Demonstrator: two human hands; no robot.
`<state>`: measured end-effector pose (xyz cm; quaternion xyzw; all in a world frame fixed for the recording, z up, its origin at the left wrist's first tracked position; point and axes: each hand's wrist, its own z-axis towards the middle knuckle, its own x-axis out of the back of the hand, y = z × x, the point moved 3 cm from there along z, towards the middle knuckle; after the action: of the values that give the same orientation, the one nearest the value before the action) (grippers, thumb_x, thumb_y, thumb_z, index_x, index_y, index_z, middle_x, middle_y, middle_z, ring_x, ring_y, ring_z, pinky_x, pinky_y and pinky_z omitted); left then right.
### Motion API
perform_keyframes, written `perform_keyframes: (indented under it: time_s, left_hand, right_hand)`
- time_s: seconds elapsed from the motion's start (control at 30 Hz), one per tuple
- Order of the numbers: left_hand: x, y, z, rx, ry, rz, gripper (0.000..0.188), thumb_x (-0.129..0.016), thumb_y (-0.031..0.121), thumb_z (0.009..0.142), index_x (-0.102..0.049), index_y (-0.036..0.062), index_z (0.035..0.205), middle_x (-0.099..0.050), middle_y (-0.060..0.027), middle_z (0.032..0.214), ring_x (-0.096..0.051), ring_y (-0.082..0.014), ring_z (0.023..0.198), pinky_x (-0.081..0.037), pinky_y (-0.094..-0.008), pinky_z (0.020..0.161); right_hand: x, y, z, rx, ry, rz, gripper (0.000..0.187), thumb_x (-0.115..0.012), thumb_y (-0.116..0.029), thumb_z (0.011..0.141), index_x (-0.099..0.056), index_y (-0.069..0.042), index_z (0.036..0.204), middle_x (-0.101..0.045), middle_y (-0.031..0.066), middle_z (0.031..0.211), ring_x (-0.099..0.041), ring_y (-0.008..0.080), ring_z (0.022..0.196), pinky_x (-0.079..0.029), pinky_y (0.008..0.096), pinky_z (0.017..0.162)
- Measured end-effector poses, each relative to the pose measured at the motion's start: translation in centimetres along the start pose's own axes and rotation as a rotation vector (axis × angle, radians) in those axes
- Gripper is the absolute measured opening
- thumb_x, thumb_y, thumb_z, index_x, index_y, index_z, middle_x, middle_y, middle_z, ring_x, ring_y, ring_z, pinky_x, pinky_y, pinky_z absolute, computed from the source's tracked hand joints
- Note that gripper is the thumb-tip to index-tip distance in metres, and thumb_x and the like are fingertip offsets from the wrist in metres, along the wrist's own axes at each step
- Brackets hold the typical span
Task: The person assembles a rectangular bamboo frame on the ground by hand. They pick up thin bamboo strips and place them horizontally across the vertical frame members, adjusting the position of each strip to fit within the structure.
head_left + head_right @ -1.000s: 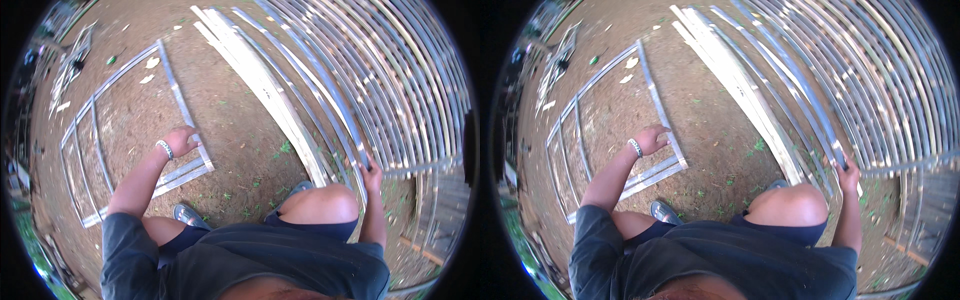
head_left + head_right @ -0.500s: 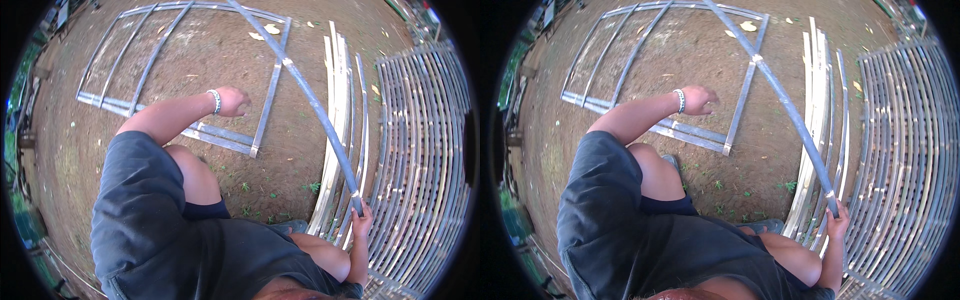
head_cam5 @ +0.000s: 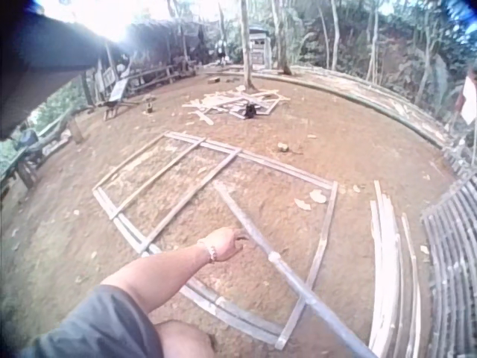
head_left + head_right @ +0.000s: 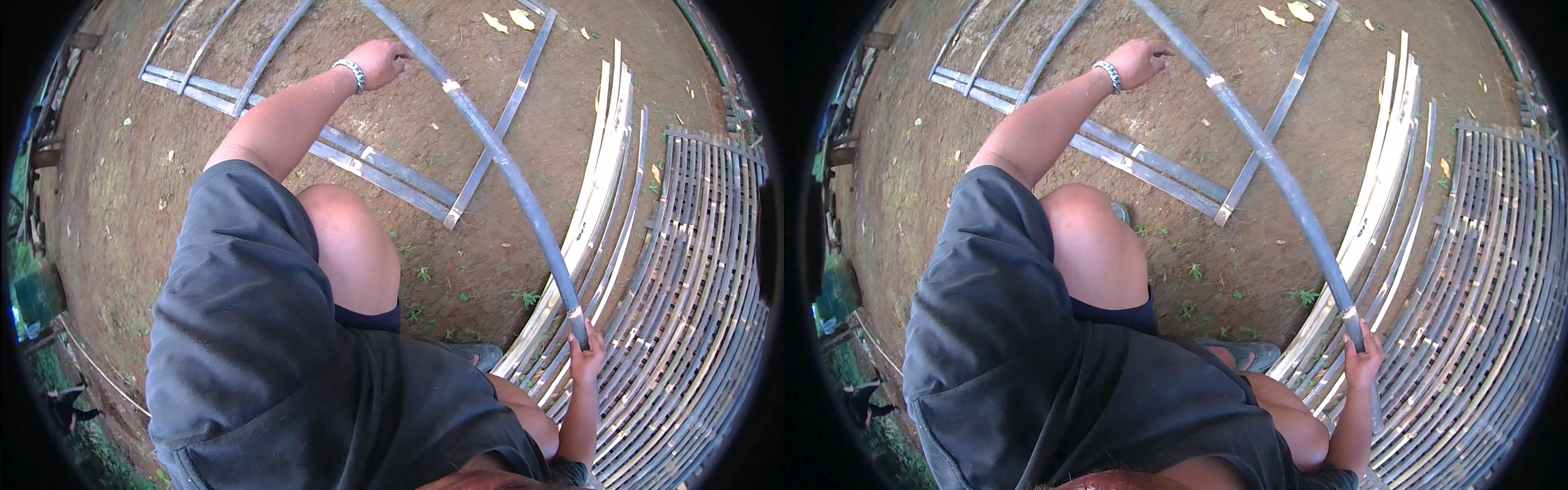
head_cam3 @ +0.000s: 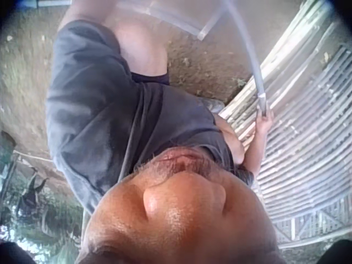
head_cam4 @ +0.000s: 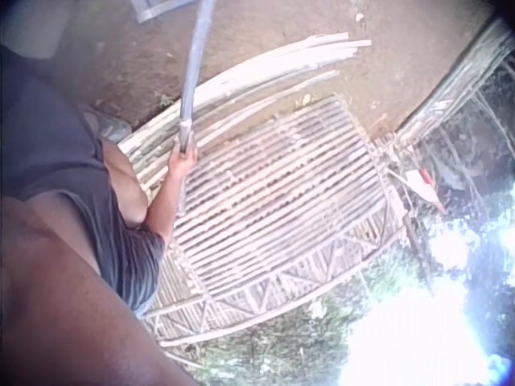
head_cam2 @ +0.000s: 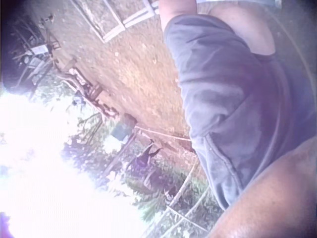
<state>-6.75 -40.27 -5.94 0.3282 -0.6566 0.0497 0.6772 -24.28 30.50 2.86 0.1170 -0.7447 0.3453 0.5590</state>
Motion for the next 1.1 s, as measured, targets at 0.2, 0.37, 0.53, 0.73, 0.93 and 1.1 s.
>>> perform_keyframes:
  time_s: [0.2,0.37,0.53,0.73,0.93,1.1]
  left_hand:
    - [-2.0,-1.1,-2.0,-0.121,-0.009,0.314,0.056,-0.066,0.034,0.097,-0.050,0.0179,0.148,-0.048,-0.0104,0.155,-0.046,-0.0288,0.143,-0.041,-0.0435,0.119]
    - [-4.7,3.7,-2.8,-0.375,-0.161,0.422,0.063,-0.064,0.039,0.097,-0.043,0.0212,0.154,-0.042,-0.0071,0.160,-0.038,-0.0259,0.149,-0.024,-0.0508,0.127]
    - [-7.2,4.5,-3.5,-0.485,-0.326,0.333,0.053,-0.067,0.032,0.094,-0.055,0.0186,0.144,-0.058,-0.0087,0.143,-0.049,-0.0276,0.139,-0.031,-0.0508,0.122]
    - [-9.5,3.6,-4.5,-0.646,-0.243,0.239,0.044,-0.067,0.032,0.094,-0.061,0.0172,0.135,-0.062,-0.0085,0.131,-0.056,-0.0287,0.127,-0.043,-0.0466,0.111]
    - [-10.3,3.1,-5.8,-0.652,-0.307,0.243,0.043,-0.064,0.033,0.096,-0.060,0.0166,0.136,-0.061,-0.0089,0.131,-0.057,-0.0282,0.125,-0.050,-0.0461,0.104]
    - [-10.7,1.2,-5.8,-0.611,-0.320,0.199,0.043,-0.062,0.031,0.097,-0.060,0.0149,0.137,-0.062,-0.0104,0.131,-0.057,-0.0294,0.126,-0.052,-0.0461,0.103]
  right_hand:
    - [-0.8,-0.4,-0.3,0.047,-0.082,-0.043,0.055,-0.083,-0.007,0.080,-0.068,-0.005,0.133,-0.063,0.0149,0.094,-0.064,0.0299,0.086,-0.053,0.0395,0.081]
    - [-0.9,-0.1,-1.7,0.073,-0.106,-0.067,0.054,-0.082,-0.004,0.080,-0.067,-0.005,0.132,-0.061,0.0149,0.092,-0.064,0.0297,0.084,-0.053,0.0397,0.077]
    - [-1.7,0.7,-2.3,0.116,-0.106,-0.058,0.052,-0.080,-0.002,0.081,-0.068,-0.004,0.131,-0.063,0.0155,0.095,-0.065,0.0305,0.085,-0.054,0.0400,0.078]
    - [-1.5,2.0,-1.2,0.120,-0.142,-0.169,0.052,-0.078,-0.008,0.083,-0.064,-0.008,0.133,-0.065,0.0183,0.104,-0.065,0.0392,0.094,-0.054,0.0463,0.083]
    - [-2.8,3.6,2.7,0.092,-0.192,-0.278,0.050,-0.075,-0.009,0.086,-0.060,-0.010,0.134,-0.064,0.0195,0.114,-0.063,0.0427,0.104,-0.052,0.0492,0.090]
    - [-5.6,5.3,7.5,-0.007,-0.295,-0.321,0.049,-0.074,-0.008,0.087,-0.058,-0.011,0.133,-0.063,0.0202,0.119,-0.061,0.0433,0.112,-0.051,0.0490,0.096]
